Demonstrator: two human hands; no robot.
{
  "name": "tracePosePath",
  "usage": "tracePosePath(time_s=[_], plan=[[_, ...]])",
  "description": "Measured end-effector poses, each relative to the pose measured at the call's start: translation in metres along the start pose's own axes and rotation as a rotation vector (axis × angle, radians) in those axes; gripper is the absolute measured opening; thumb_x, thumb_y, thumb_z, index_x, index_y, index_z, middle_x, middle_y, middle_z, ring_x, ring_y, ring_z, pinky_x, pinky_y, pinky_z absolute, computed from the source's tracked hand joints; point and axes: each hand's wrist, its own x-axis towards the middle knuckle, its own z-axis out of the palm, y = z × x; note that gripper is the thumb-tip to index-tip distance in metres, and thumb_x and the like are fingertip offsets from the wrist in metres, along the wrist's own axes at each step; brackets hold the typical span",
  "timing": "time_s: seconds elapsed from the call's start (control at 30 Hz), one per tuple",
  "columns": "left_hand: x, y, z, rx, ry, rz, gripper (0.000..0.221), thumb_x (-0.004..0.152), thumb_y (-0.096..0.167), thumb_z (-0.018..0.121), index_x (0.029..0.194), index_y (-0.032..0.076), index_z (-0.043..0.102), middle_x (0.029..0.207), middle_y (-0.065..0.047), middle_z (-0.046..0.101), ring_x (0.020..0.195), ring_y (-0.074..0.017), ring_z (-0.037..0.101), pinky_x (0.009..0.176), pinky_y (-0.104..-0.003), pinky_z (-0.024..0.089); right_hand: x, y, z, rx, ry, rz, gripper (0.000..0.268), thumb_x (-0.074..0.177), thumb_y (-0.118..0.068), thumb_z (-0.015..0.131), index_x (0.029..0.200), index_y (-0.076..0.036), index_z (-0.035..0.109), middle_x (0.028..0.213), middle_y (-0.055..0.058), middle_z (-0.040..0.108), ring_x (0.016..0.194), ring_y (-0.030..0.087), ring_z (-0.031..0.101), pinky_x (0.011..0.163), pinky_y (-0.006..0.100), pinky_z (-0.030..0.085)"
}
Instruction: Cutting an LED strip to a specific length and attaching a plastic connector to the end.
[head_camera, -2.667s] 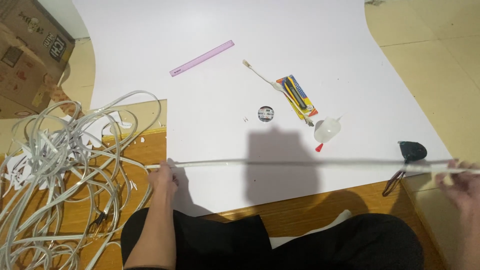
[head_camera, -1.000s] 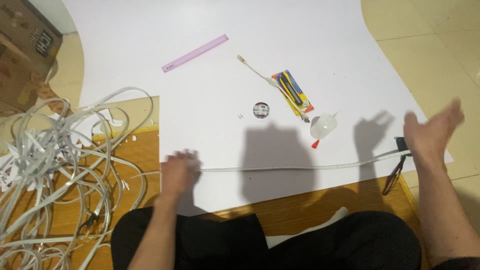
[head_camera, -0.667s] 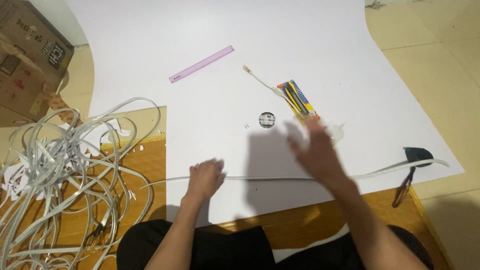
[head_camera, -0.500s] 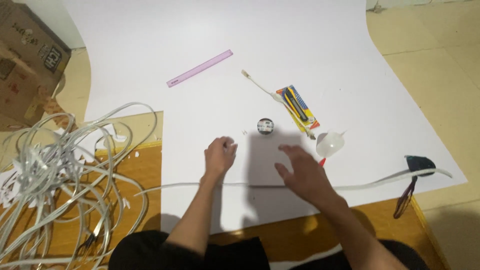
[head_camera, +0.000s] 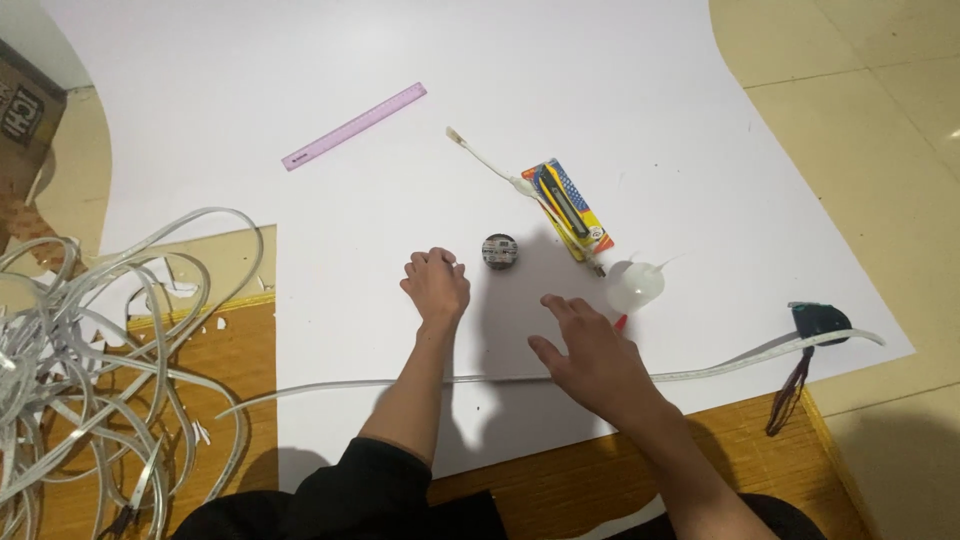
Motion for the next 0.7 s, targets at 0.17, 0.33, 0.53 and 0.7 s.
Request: tracePosePath(time_s=[0.17, 0.33, 0.53, 0.7], plan=[[-0.010, 0.000, -0.016, -0.068, -0.044, 0.062, 0.006, 0.086, 0.014, 0.059, 0.092, 0.013, 0.059, 0.087, -0.004, 0.061, 0.096, -0.0265, 0.059, 0.086, -0.040, 0.035, -0.001, -0.003, -0.001, 0.064, -0.005, 0.002, 0.052, 0.089, -0.029, 0.051, 0.135, -0.007, 0.040, 0.128, 0.020, 0.049, 0.118, 0.036, 0.051, 0.092, 0.053, 0.045], [-0.047, -0.005, -0.054, -0.354, -0.198, 0.155, 0.019, 0.082, 0.011, 0.065, 0.100, 0.010, 0.058, 0.081, -0.007, 0.065, 0.085, -0.0237, 0.063, 0.081, -0.038, 0.042, 0.001, 0.000, 0.013, 0.186, 0.019, 0.004, 0.045, 0.089, -0.024, 0.053, 0.129, -0.005, 0.046, 0.122, 0.022, 0.054, 0.114, 0.038, 0.054, 0.091, 0.052, 0.046], [-0.127, 0.008, -0.133, -0.589, -0.288, 0.299, 0.048, 0.077, 0.007, 0.068, 0.120, 0.011, 0.045, 0.079, -0.010, 0.066, 0.077, -0.0195, 0.060, 0.072, -0.032, 0.046, -0.011, -0.018, 0.030, 0.553, -0.065, -0.014, 0.041, 0.086, -0.027, 0.059, 0.120, -0.005, 0.056, 0.116, 0.021, 0.059, 0.110, 0.033, 0.058, 0.088, 0.043, 0.049], [-0.167, 0.008, -0.155, -0.925, -0.293, 0.124, 0.059, 0.071, 0.007, 0.075, 0.121, 0.007, 0.044, 0.074, -0.004, 0.065, 0.073, -0.0119, 0.060, 0.074, -0.025, 0.050, -0.026, -0.028, 0.043, 0.869, -0.085, -0.029, 0.036, 0.085, -0.019, 0.061, 0.117, -0.001, 0.057, 0.111, 0.021, 0.061, 0.105, 0.029, 0.059, 0.087, 0.039, 0.049]])
